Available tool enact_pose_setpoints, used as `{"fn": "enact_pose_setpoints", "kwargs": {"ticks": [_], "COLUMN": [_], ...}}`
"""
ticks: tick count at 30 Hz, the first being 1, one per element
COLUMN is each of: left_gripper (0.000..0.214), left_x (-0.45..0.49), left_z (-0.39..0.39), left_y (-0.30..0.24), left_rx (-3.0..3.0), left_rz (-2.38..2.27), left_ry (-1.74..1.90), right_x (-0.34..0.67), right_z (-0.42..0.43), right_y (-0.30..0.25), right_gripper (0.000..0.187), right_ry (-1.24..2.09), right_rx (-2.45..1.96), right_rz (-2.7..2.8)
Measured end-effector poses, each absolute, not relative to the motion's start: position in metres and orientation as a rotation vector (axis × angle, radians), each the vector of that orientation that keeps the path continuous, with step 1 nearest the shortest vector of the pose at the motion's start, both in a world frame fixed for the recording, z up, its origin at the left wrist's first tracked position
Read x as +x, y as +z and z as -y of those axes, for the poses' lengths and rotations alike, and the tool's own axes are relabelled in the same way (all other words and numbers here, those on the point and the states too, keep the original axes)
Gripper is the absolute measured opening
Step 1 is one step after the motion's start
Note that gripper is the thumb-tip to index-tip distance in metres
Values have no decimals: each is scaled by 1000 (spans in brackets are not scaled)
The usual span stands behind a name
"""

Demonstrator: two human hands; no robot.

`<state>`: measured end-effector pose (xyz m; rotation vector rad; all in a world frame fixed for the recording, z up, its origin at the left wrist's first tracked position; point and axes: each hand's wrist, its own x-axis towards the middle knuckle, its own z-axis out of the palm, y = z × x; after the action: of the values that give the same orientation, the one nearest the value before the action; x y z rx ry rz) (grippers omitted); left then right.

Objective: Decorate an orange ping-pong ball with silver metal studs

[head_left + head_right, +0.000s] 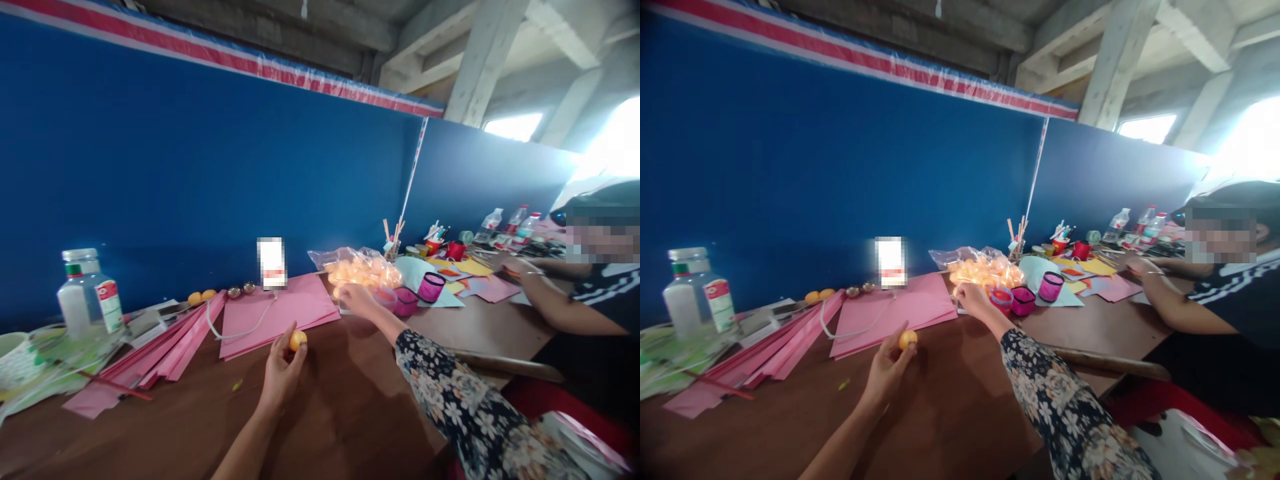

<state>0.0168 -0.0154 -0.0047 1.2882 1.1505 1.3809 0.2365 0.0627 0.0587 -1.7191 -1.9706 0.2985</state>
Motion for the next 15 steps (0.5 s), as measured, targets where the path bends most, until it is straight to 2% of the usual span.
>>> {"fn": "enact_pose_setpoints", "kwargs": {"ticks": [3,8,15], "left_gripper": [54,41,46], "left_x": [18,17,16], "left_z": [17,15,12], "left_y": [-3,-2,-5], "left_rx": [1279,1203,1084], "left_rz": [-1072,-1032,-1065], "left_ry": [1339,1393,1401], "right_x": [211,160,153], "right_z": [-47,-21,-11], "right_y": [49,25,5], "right_gripper": [16,22,25], "right_ry": [458,1038,1432], "right_rx": [-1547,-1015,-924], "right_rz": [1911,1415,1063]}}
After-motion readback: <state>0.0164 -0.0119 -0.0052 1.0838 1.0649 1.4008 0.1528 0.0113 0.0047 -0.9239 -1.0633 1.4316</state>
